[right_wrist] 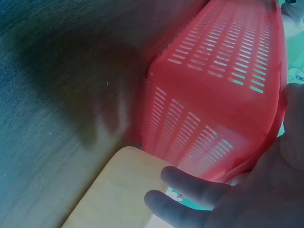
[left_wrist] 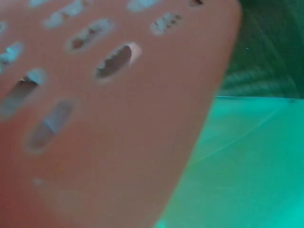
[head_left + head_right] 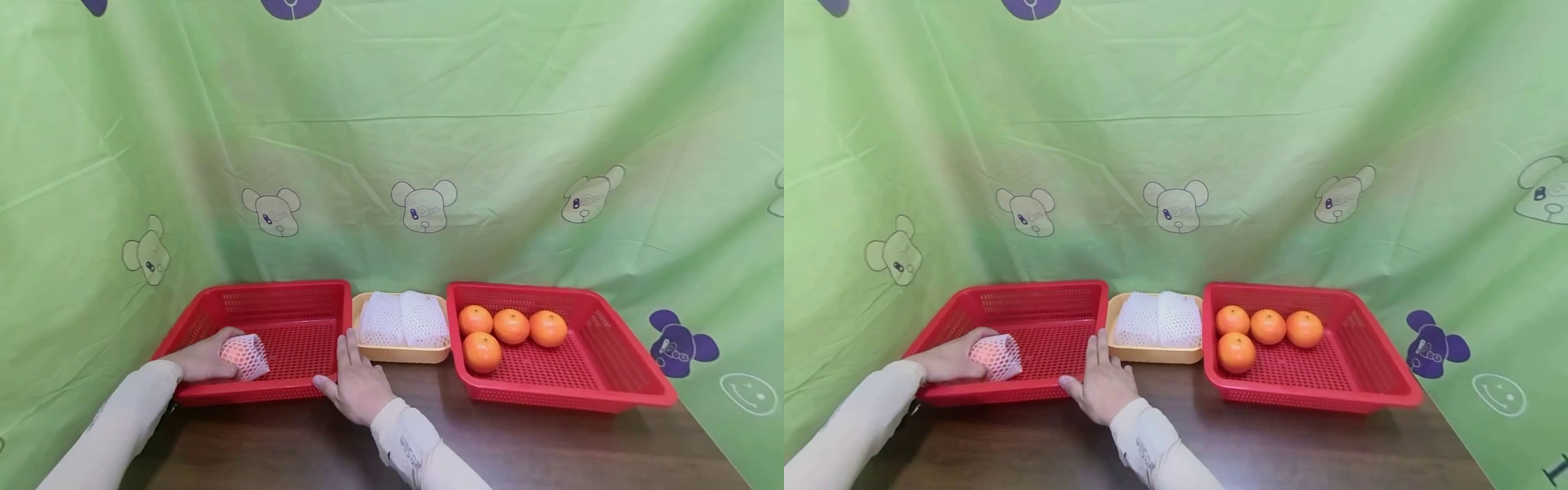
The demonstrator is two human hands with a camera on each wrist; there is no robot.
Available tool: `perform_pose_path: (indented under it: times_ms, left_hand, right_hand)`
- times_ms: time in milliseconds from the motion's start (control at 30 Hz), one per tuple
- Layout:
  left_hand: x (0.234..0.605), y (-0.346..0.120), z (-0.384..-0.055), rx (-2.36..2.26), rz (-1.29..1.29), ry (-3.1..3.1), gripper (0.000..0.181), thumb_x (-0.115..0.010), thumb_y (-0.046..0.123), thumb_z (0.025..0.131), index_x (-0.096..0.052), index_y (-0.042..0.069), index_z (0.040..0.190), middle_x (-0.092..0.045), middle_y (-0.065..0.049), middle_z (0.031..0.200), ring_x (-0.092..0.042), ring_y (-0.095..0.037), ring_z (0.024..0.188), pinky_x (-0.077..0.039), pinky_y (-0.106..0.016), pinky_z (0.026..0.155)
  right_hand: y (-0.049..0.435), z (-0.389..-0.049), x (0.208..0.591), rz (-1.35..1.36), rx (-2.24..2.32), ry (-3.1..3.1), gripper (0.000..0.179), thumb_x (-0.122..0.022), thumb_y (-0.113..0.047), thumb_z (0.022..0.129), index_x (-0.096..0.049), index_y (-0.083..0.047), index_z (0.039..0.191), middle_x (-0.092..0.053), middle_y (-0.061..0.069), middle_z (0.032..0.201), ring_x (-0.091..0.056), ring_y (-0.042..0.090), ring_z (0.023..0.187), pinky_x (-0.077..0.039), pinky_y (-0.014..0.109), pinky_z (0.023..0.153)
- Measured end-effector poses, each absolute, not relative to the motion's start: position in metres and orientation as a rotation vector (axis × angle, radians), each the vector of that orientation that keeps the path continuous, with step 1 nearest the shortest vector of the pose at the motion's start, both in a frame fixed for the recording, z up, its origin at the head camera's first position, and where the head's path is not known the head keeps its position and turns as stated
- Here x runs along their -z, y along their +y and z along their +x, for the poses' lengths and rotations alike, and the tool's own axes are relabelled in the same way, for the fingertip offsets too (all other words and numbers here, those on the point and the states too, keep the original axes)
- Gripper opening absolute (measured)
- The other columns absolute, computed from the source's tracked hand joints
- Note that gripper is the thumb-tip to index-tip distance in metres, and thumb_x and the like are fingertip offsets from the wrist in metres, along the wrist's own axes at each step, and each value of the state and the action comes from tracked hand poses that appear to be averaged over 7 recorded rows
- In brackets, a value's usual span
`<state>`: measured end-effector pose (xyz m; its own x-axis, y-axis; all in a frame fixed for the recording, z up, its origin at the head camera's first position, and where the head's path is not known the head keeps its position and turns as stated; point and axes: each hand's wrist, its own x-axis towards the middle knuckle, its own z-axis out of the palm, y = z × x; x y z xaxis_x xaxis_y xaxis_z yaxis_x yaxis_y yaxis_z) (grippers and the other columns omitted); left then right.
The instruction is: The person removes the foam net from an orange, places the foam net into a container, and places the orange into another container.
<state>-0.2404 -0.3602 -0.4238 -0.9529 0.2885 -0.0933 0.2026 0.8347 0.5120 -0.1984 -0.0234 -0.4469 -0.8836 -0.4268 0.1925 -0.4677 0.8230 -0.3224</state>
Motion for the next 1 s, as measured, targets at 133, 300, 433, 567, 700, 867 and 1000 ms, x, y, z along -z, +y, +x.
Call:
perform_pose_path:
  times_ms: [133,300,433,567,700,867,1000]
  left_hand:
    - [0.411,-0.355,-0.237,-0.837,0.436,2.889,0.09,-0.082,0.026,0.074,-0.03,0.003,0.143,-0.056,-0.014,0.114,-0.056,-0.023,0.093,-0.048,-0.038,0.077]
    - [0.391,-0.348,-0.233,-0.901,0.55,2.931,0.08,-0.084,0.024,0.073,-0.036,0.004,0.134,-0.057,-0.013,0.11,-0.056,-0.023,0.091,-0.048,-0.037,0.077]
    - [0.376,-0.345,-0.227,-0.879,0.595,2.968,0.075,-0.085,0.025,0.074,-0.04,0.005,0.13,-0.057,-0.011,0.109,-0.057,-0.021,0.089,-0.049,-0.037,0.076]
    - [0.365,-0.339,-0.217,-0.856,0.592,2.994,0.074,-0.085,0.026,0.074,-0.041,0.008,0.132,-0.058,-0.01,0.109,-0.057,-0.021,0.089,-0.05,-0.037,0.074]
    - [0.356,-0.33,-0.209,-0.864,0.6,2.972,0.076,-0.086,0.028,0.075,-0.041,0.011,0.134,-0.057,-0.01,0.111,-0.057,-0.022,0.088,-0.05,-0.038,0.073]
    - [0.352,-0.319,-0.197,-0.888,0.656,2.948,0.078,-0.086,0.031,0.074,-0.041,0.014,0.135,-0.057,-0.007,0.112,-0.057,-0.021,0.09,-0.052,-0.036,0.072]
    - [0.353,-0.308,-0.187,-0.891,0.712,2.953,0.078,-0.087,0.034,0.073,-0.042,0.017,0.135,-0.058,-0.004,0.112,-0.058,-0.02,0.093,-0.053,-0.034,0.074]
  right_hand:
    - [-0.024,-0.199,0.446,0.703,-0.578,-2.913,0.086,-0.047,-0.059,0.101,-0.024,0.0,0.159,-0.017,0.015,0.166,-0.054,0.039,0.128,-0.044,0.058,0.101]
    - [-0.023,-0.201,0.446,0.708,-0.56,-2.93,0.087,-0.046,-0.06,0.101,-0.022,-0.001,0.159,-0.016,0.015,0.166,-0.053,0.038,0.129,-0.044,0.056,0.102]
    - [-0.022,-0.201,0.447,0.749,-0.559,-2.904,0.086,-0.046,-0.059,0.101,-0.023,0.001,0.158,-0.018,0.018,0.166,-0.052,0.038,0.13,-0.045,0.055,0.101]
    - [-0.018,-0.201,0.446,0.796,-0.614,-2.897,0.089,-0.051,-0.059,0.099,-0.021,0.001,0.159,-0.015,0.018,0.166,-0.041,0.036,0.14,-0.043,0.054,0.104]
    - [-0.011,-0.198,0.446,0.807,-0.635,-2.902,0.095,-0.058,-0.061,0.095,-0.021,-0.002,0.16,-0.013,0.019,0.166,-0.035,0.037,0.144,-0.044,0.054,0.103]
    - [-0.001,-0.185,0.447,0.849,-0.52,-2.922,0.094,-0.063,-0.059,0.093,-0.022,-0.01,0.161,-0.012,0.021,0.166,-0.041,0.039,0.139,-0.049,0.055,0.096]
    - [0.011,-0.168,0.448,0.908,-0.445,-2.912,0.095,-0.067,-0.057,0.091,-0.021,-0.015,0.162,-0.015,0.021,0.165,-0.044,0.039,0.136,-0.049,0.057,0.096]
